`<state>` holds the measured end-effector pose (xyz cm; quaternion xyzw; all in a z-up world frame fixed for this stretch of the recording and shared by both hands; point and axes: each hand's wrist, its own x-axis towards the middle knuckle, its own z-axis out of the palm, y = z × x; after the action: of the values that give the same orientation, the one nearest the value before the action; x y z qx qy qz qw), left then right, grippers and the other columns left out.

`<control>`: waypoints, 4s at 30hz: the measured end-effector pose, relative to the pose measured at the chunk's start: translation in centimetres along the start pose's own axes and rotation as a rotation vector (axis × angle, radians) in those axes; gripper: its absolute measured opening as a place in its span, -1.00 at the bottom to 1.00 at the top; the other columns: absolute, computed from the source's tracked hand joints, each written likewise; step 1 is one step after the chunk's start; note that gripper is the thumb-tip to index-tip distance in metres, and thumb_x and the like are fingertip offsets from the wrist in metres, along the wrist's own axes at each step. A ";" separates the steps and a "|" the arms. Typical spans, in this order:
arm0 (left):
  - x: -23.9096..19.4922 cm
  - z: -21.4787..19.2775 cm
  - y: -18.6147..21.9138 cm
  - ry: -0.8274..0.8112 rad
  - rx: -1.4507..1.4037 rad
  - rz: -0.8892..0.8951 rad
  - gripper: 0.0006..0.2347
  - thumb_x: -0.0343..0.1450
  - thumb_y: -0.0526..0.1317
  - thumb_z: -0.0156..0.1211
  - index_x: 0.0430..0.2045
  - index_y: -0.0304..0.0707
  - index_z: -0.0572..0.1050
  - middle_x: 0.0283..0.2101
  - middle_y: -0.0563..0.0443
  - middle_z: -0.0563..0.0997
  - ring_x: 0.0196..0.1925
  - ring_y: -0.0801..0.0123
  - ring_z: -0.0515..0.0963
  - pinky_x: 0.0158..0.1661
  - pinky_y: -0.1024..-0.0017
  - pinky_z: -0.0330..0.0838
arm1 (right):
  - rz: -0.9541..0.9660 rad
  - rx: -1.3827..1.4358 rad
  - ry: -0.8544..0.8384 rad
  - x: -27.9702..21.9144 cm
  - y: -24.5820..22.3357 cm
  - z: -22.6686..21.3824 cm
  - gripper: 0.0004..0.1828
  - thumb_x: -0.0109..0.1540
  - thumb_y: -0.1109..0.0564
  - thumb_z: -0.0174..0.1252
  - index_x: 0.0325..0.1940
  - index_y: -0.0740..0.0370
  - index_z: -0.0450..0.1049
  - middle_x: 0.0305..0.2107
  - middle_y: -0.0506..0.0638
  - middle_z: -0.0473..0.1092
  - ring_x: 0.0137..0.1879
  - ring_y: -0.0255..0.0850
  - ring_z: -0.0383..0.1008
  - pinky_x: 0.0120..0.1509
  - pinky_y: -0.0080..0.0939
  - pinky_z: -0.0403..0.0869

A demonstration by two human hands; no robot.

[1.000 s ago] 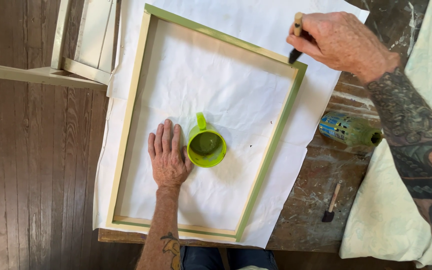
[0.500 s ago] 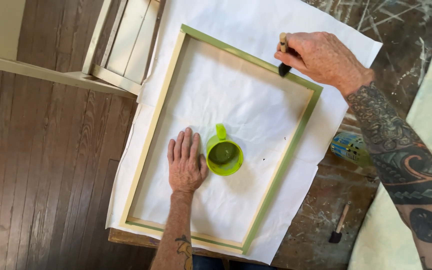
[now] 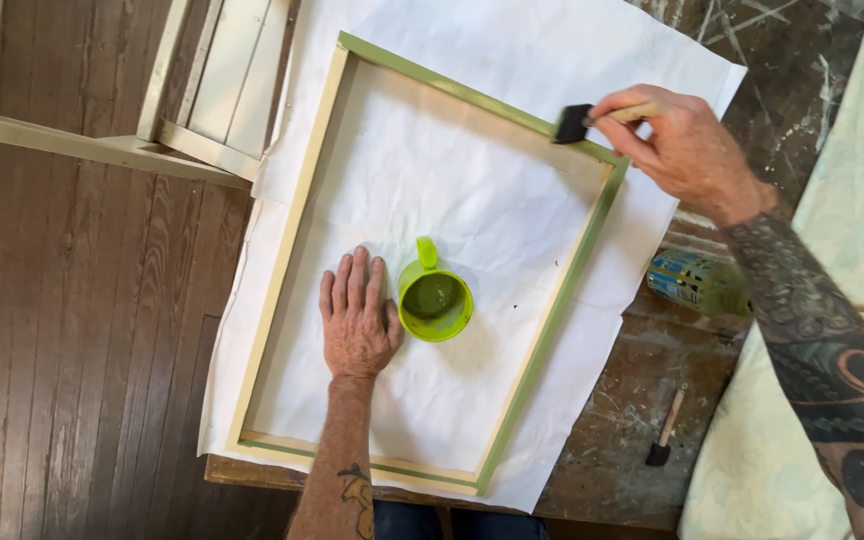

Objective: A person uses a foam brush to apply green paint to the edges of a rectangular wooden frame on a workbench.

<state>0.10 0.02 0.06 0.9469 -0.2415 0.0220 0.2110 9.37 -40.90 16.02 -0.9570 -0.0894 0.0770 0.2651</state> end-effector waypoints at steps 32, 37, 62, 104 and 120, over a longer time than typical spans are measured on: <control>0.0 0.1 0.0 0.014 -0.011 -0.002 -0.48 0.36 -0.20 0.03 0.29 -0.28 0.38 0.42 -0.23 0.34 0.46 -0.05 0.32 0.44 -0.07 0.13 | 0.025 -0.540 -0.318 2.1 0.8 -2.4 -0.80 0.47 0.02 0.07 -0.13 0.09 0.55 -0.43 -0.07 0.55 -0.43 -0.09 0.51 -0.24 -0.02 0.50; 0.2 -0.4 -0.1 0.019 -0.031 0.001 -0.47 0.35 -0.20 0.05 0.29 -0.30 0.37 0.42 -0.25 0.34 0.47 -0.03 0.31 0.44 -0.08 0.13 | -0.061 -0.556 -0.369 7.5 -1.4 0.1 -0.63 0.50 -0.05 0.04 -0.31 0.18 0.44 -0.67 0.08 0.34 -0.50 0.12 0.40 -0.33 0.10 0.34; 0.1 -0.2 -0.4 0.007 -0.010 0.006 -0.50 0.40 -0.18 0.02 0.30 -0.25 0.37 0.44 -0.18 0.33 0.48 0.02 0.31 0.43 -0.02 0.16 | -0.286 -0.337 -0.208 14.9 -5.4 1.2 -0.74 0.55 0.05 0.14 -0.11 0.26 0.58 -0.37 -0.01 0.57 -0.44 -0.07 0.48 -0.25 -0.02 0.44; 0.0 -0.1 -0.4 0.026 -0.026 0.000 -0.50 0.40 -0.18 0.01 0.31 -0.26 0.37 0.44 -0.18 0.32 0.48 0.02 0.31 0.43 -0.04 0.17 | -0.190 -0.509 -0.403 13.0 -3.2 1.1 -0.67 0.51 -0.08 0.10 -0.21 0.16 0.51 -0.63 0.05 0.43 -0.48 0.06 0.44 -0.30 0.06 0.38; 0.1 -0.2 -0.4 0.003 -0.003 -0.010 -0.49 0.39 -0.17 0.03 0.31 -0.23 0.38 0.43 -0.16 0.34 0.47 0.06 0.32 0.43 0.03 0.15 | -0.226 -0.077 -0.126 22.4 -9.3 5.3 -0.80 0.62 0.03 0.06 -0.04 0.11 0.47 -0.35 -0.18 0.51 -0.34 -0.29 0.54 -0.10 -0.07 0.41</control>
<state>0.38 0.41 0.08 0.9477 -0.2367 0.0221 0.2131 28.93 -25.70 14.16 -0.9435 -0.2157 0.1031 0.2293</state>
